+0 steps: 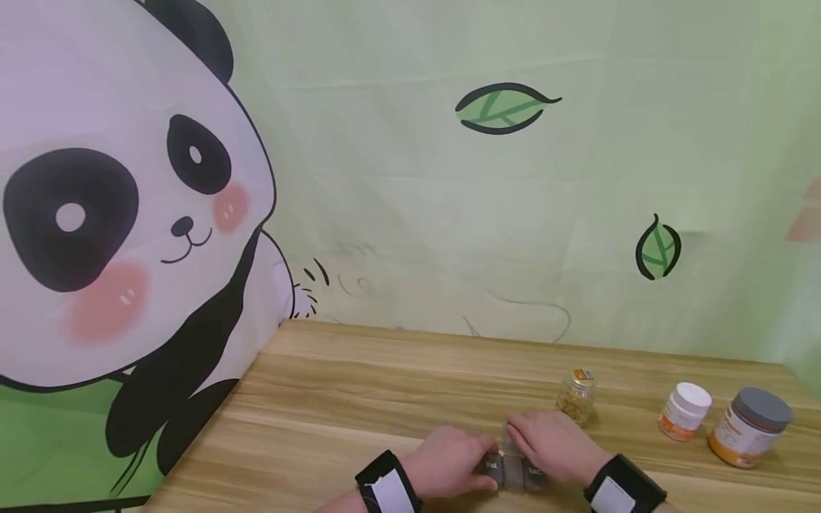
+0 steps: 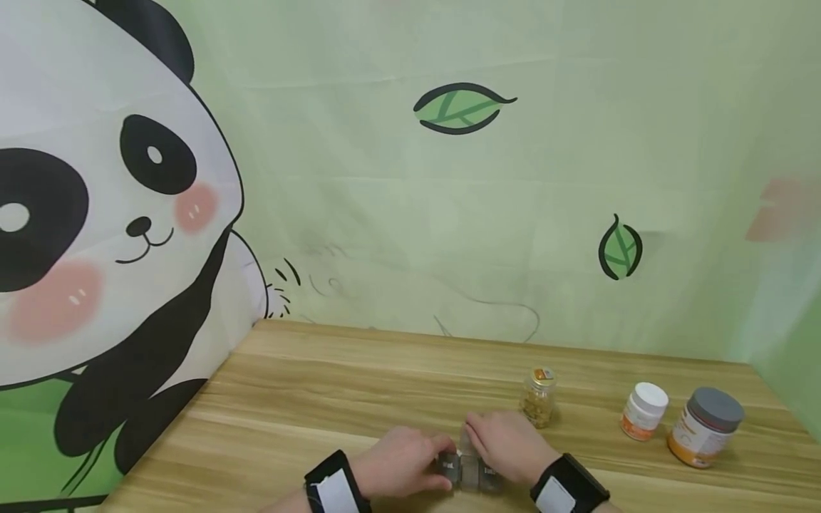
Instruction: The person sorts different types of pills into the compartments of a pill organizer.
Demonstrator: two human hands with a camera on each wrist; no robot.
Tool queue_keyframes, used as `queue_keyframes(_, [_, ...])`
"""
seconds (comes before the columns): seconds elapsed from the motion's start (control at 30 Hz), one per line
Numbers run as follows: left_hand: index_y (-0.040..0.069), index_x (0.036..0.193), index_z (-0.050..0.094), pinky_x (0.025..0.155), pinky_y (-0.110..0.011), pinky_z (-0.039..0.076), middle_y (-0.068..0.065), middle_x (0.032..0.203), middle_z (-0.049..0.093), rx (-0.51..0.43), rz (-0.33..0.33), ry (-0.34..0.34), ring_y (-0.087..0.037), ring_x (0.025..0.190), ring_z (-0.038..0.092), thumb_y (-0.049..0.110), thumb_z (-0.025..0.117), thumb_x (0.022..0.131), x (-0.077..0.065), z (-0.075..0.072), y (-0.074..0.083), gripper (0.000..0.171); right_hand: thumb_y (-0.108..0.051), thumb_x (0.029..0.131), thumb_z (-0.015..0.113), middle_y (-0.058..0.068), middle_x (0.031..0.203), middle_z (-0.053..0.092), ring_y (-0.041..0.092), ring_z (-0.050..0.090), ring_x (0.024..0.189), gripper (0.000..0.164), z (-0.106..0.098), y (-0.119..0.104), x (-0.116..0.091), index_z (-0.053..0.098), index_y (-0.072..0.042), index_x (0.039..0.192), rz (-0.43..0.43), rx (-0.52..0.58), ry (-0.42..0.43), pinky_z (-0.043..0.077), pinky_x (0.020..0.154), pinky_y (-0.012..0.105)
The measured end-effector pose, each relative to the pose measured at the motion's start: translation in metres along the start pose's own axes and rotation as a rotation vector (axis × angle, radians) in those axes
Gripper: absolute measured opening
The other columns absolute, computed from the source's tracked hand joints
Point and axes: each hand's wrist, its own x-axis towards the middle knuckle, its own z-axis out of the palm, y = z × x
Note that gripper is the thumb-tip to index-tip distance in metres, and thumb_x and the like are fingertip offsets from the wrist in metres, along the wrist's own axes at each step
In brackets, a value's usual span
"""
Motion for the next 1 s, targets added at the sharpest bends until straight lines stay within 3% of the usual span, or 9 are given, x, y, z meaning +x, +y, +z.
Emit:
queue_keyframes(0.3, [0.017, 0.108, 0.065, 0.054, -0.016, 0.034, 0.014, 0.078, 0.060, -0.026, -0.013, -0.036, 0.003, 0.060, 0.045, 0.045, 0.071, 0.086, 0.003, -0.003, 0.003, 0.035, -0.018, 0.100, 0.050, -0.013, 0.064, 0.038, 0.006, 0.040, 0.057, 0.021, 0.005, 0.010, 0.006, 0.050, -0.019, 0.079, 0.052, 0.043, -0.064, 0.037, 0.051, 0.030])
queue_keyframes(0.43, [0.016, 0.109, 0.064, 0.053, -0.016, 0.032, 0.015, 0.072, 0.056, -0.042, -0.016, -0.050, 0.002, 0.057, 0.043, 0.043, 0.070, 0.087, 0.004, -0.004, 0.003, 0.035, -0.025, 0.101, 0.050, -0.014, 0.066, 0.044, 0.004, 0.043, 0.059, 0.018, -0.002, 0.008, 0.003, 0.060, -0.017, 0.089, 0.125, 0.128, -0.107, 0.039, 0.054, 0.029])
queue_keyframes(0.57, [0.017, 0.109, 0.064, 0.050, -0.015, 0.030, 0.016, 0.068, 0.051, -0.040, -0.009, -0.044, 0.002, 0.054, 0.041, 0.043, 0.070, 0.087, 0.005, -0.003, 0.004, 0.035, -0.034, 0.100, 0.053, -0.013, 0.074, 0.053, 0.002, 0.048, 0.063, 0.028, -0.012, 0.007, -0.012, 0.063, -0.010, 0.108, 0.211, 0.206, -0.130, 0.042, 0.057, 0.029])
queue_keyframes(0.67, [0.017, 0.108, 0.064, 0.051, -0.015, 0.030, 0.016, 0.070, 0.053, -0.034, -0.011, -0.034, 0.002, 0.055, 0.041, 0.044, 0.071, 0.085, 0.006, -0.002, 0.005, 0.036, -0.037, 0.099, 0.054, -0.011, 0.084, 0.058, 0.003, 0.055, 0.072, 0.036, -0.022, 0.010, -0.029, 0.061, -0.005, 0.116, 0.269, 0.241, -0.103, 0.046, 0.062, 0.030])
queue_keyframes(0.8, [0.015, 0.111, 0.064, 0.052, -0.014, 0.030, 0.016, 0.069, 0.051, -0.082, -0.018, -0.014, 0.002, 0.055, 0.040, 0.045, 0.072, 0.084, 0.004, 0.000, 0.003, 0.041, -0.033, 0.100, 0.054, -0.006, 0.096, 0.063, 0.012, 0.060, 0.087, 0.035, -0.036, 0.016, -0.052, 0.061, -0.004, 0.117, 0.355, 0.316, -0.008, 0.049, 0.071, 0.033])
queue_keyframes(0.93, [0.011, 0.120, 0.060, 0.054, -0.012, 0.034, 0.014, 0.079, 0.060, -0.190, -0.035, -0.003, 0.004, 0.060, 0.045, 0.044, 0.073, 0.083, -0.001, 0.002, -0.004, 0.051, -0.027, 0.101, 0.054, 0.004, 0.105, 0.064, 0.019, 0.060, 0.095, 0.033, -0.041, 0.022, -0.075, 0.058, 0.001, 0.119, 0.537, 0.454, 0.073, 0.049, 0.077, 0.035])
queue_keyframes(1.0, [0.010, 0.126, 0.056, 0.060, -0.013, 0.040, 0.009, 0.092, 0.066, -0.238, -0.053, -0.008, 0.004, 0.069, 0.052, 0.045, 0.072, 0.084, -0.005, 0.002, -0.007, 0.056, -0.025, 0.101, 0.053, 0.009, 0.109, 0.064, 0.024, 0.059, 0.097, 0.035, -0.042, 0.027, -0.086, 0.056, 0.003, 0.121, 0.642, 0.494, 0.104, 0.048, 0.077, 0.036])
